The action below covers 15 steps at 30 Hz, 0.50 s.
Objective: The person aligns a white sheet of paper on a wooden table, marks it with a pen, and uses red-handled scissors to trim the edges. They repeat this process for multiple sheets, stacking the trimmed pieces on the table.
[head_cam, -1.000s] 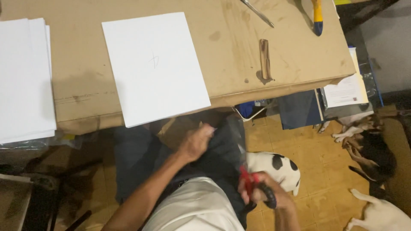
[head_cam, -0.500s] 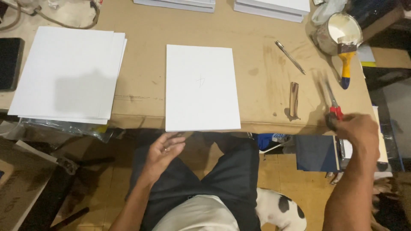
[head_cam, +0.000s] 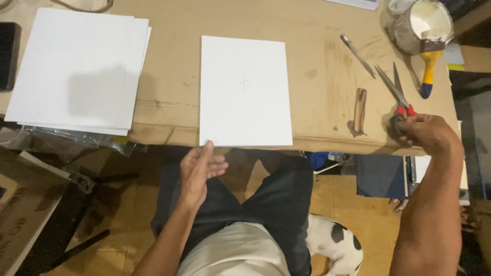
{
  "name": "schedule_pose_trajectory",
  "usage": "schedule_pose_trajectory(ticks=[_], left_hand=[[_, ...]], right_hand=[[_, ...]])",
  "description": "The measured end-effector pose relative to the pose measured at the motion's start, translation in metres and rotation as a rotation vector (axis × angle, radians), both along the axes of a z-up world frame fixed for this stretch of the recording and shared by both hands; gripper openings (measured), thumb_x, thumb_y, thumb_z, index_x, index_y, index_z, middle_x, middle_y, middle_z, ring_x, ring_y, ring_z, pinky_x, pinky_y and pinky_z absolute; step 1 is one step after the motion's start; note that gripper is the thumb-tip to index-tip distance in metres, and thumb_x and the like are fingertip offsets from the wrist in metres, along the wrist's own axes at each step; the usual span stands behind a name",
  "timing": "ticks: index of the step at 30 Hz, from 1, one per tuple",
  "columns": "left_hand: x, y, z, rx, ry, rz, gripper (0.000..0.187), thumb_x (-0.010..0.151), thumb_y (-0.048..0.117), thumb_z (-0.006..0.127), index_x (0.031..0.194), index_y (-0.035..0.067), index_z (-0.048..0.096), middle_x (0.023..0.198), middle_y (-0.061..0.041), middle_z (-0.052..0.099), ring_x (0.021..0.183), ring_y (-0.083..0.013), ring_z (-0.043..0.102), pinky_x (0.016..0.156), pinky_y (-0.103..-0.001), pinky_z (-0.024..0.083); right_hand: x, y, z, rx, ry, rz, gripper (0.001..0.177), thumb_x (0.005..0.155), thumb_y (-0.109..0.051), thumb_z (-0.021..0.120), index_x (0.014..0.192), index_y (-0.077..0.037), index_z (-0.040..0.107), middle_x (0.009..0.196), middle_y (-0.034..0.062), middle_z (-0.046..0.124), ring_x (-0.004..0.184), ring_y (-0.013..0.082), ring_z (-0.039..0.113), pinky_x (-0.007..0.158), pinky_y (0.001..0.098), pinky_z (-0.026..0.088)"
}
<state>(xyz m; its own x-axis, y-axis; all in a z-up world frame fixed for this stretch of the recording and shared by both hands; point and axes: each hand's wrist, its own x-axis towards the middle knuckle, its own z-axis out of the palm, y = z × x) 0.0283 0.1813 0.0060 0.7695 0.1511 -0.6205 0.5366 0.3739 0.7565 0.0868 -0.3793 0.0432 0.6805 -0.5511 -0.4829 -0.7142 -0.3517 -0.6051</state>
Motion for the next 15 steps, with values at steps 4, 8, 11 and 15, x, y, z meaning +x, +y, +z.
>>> schedule_pose_trajectory(ticks=[4, 8, 11, 15], left_hand=[[-0.016, 0.006, -0.019, 0.045, -0.154, -0.092, 0.031, 0.093, 0.036, 0.071, 0.081, 0.007, 0.067, 0.066, -0.013, 0.074, 0.059, -0.0208, 0.074, 0.060, -0.034, 0.064], [-0.008, 0.020, -0.012, 0.095, -0.263, 0.008, 0.027, 0.096, 0.029, 0.067, 0.112, 0.007, 0.065, 0.102, -0.015, 0.077, 0.079, -0.0275, 0.078, 0.065, -0.035, 0.065], [0.003, 0.022, -0.004, 0.143, -0.266, 0.069, 0.031, 0.094, 0.025, 0.069, 0.115, 0.008, 0.055, 0.103, -0.018, 0.074, 0.079, -0.0273, 0.079, 0.070, -0.035, 0.068], [0.003, 0.022, -0.004, 0.196, -0.386, -0.009, 0.046, 0.093, 0.027, 0.069, 0.133, 0.008, 0.059, 0.104, -0.013, 0.075, 0.079, -0.0217, 0.078, 0.070, -0.031, 0.067]], right_hand=[[-0.002, 0.015, 0.017, -0.051, 0.091, 0.040, 0.017, 0.103, -0.013, 0.065, 0.092, -0.007, 0.054, 0.079, 0.0229, 0.065, 0.072, 0.0315, 0.067, 0.077, 0.0416, 0.056], [-0.004, 0.000, 0.014, -0.042, 0.095, 0.136, 0.028, 0.111, -0.024, 0.064, 0.097, -0.003, 0.052, 0.088, 0.0358, 0.069, 0.087, 0.0478, 0.071, 0.095, 0.0594, 0.052], [-0.005, -0.007, -0.004, -0.457, 0.066, 0.152, 0.022, 0.096, -0.025, 0.079, 0.104, -0.005, 0.073, 0.089, 0.0148, 0.063, 0.081, 0.0265, 0.056, 0.066, 0.0520, 0.047], [-0.009, -0.027, -0.031, -0.464, -0.087, 0.182, 0.019, 0.097, -0.020, 0.083, 0.108, -0.005, 0.080, 0.086, 0.0109, 0.066, 0.073, 0.0230, 0.061, 0.062, 0.0441, 0.051]])
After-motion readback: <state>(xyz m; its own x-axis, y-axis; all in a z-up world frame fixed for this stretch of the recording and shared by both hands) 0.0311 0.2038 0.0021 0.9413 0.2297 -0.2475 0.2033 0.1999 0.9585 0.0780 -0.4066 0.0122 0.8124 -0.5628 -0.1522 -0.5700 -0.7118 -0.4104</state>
